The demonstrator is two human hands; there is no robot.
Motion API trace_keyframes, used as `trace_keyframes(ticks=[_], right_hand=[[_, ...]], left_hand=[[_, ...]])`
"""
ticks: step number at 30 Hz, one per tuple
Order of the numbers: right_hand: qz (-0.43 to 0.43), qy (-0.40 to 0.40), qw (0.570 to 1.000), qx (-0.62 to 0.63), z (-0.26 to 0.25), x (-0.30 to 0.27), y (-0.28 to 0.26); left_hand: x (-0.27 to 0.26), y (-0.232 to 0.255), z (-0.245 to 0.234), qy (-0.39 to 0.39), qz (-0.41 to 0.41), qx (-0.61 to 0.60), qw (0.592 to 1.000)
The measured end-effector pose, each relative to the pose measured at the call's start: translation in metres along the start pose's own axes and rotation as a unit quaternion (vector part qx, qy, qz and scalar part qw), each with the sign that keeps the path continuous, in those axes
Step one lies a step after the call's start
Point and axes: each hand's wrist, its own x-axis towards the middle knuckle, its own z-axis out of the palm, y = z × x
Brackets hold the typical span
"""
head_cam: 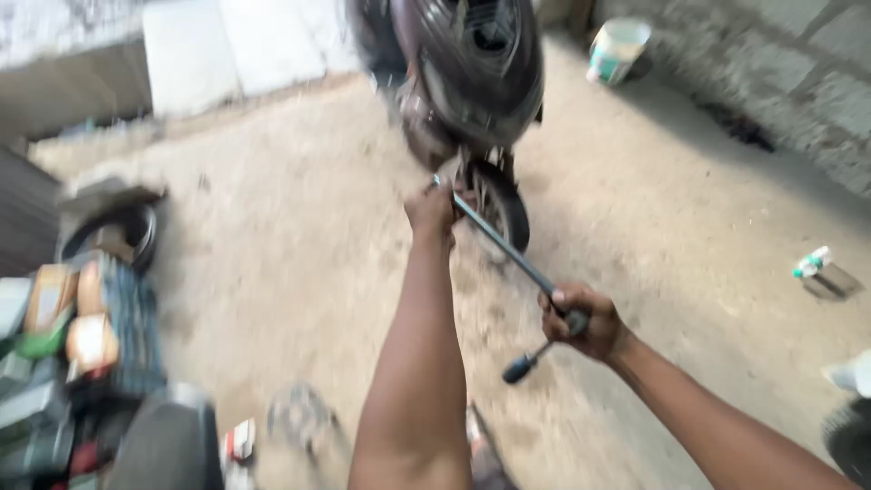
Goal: Using a socket wrench to disassemble the front panel and wiring of a scooter for repair.
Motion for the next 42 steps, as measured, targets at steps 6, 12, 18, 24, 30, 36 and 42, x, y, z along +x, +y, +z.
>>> trace_keyframes(ticks=[6,12,18,24,30,36,42], right_hand=[[-0.038,0.075,0.993,-0.081,-0.052,0.108,-0.084],[-0.051,0.111,0.988,-0.092,-0.119,0.213,-0.150],[-0.058,0.117,0.989,-0.070,-0.198,0.329,-0.201],[-0.047,0.108,0.992,-0.050,-0.259,0.439,-0.260],[-0.014,0.121,0.993,0.003,-0.275,0.512,-0.304],[0.004,0.166,0.985,-0.057,-0.278,0.586,-0.312],[0.010,0.205,0.956,-0.208,-0.235,0.622,-0.348]], left_hand=[[0.133,-0.001,0.091,-0.063,-0.010,-0.021,0.998],[0.238,0.024,0.174,-0.052,-0.037,0.097,0.993],[0.382,0.009,0.237,-0.069,-0.028,0.133,0.988],[0.506,0.005,0.280,-0.043,-0.003,0.151,0.988],[0.595,0.002,0.301,0.013,-0.025,0.136,0.990],[0.658,0.002,0.303,0.008,-0.050,0.105,0.993],[0.691,0.008,0.295,-0.008,-0.048,0.090,0.995]])
